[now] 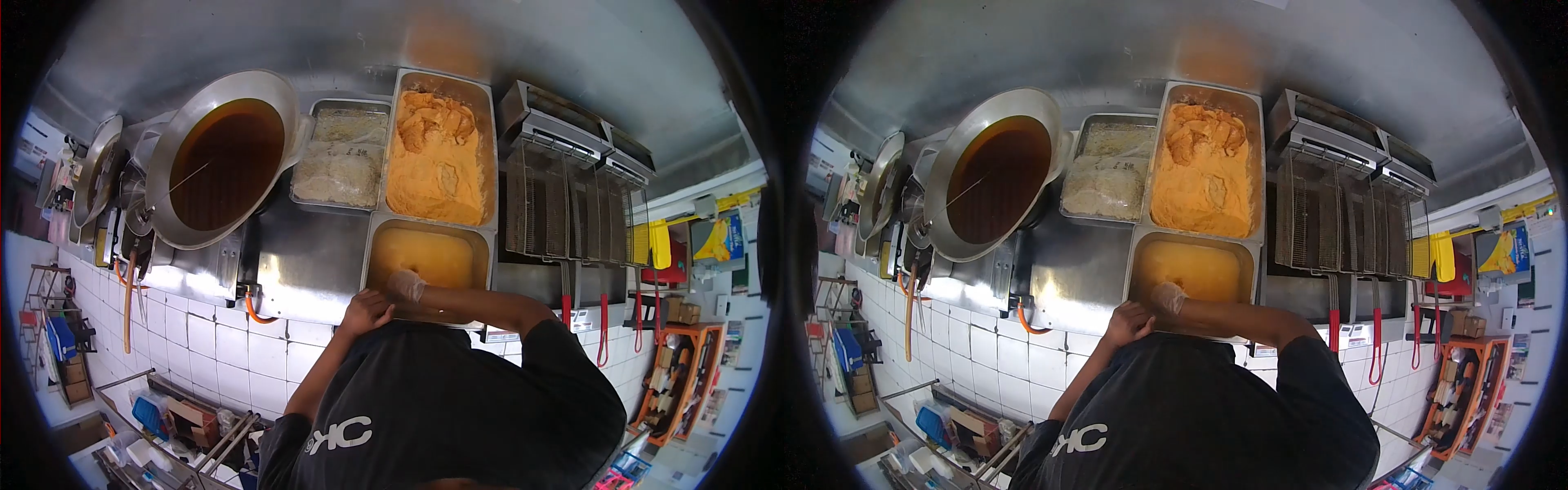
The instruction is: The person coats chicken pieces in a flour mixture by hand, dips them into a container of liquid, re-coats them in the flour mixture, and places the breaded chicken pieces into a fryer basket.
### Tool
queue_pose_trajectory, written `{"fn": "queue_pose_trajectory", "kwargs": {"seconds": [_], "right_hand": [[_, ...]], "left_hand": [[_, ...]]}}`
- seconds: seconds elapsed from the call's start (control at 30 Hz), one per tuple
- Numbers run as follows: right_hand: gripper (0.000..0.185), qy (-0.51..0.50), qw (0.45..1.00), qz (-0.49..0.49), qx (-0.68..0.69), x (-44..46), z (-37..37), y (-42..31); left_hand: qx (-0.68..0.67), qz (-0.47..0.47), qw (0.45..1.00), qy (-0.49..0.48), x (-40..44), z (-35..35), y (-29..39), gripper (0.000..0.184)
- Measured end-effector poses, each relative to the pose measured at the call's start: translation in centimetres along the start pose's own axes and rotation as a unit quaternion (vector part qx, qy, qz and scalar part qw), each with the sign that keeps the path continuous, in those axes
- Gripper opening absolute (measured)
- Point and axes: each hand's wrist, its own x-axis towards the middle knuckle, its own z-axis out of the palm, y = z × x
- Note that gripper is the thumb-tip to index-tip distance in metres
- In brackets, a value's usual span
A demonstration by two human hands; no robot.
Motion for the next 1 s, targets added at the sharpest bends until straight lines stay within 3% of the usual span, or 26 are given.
{"fn": "queue_pose_trajectory", "kwargs": {"seconds": [0.1,0.17,0.43,0.77,1.0], "right_hand": [[0.019,-0.012,0.999,-0.028,-0.044,0.2,-2.5,0.3],[0.016,0.025,0.994,-0.106,-0.016,-2.8,-9.2,-1.2],[0.023,0.021,0.997,-0.032,0.067,-9.9,-17.3,-1.5],[0.032,0.115,0.979,0.064,0.158,-14.3,-13.8,1.1],[0.037,0.125,0.949,0.049,0.285,-15.1,-13.3,2.7]], "left_hand": [[0.010,0.013,1.000,0.015,0.2,-0.2,0.2,0.019],[0.009,0.010,1.000,0.018,0.2,-0.3,0.2,0.019],[0.003,-0.006,1.000,-0.006,-0.3,-0.1,-0.1,0.020],[-0.016,-0.015,1.000,-0.007,0.0,-0.1,0.0,0.023],[-0.014,-0.025,0.999,-0.019,0.1,-0.1,0.1,0.023]]}}
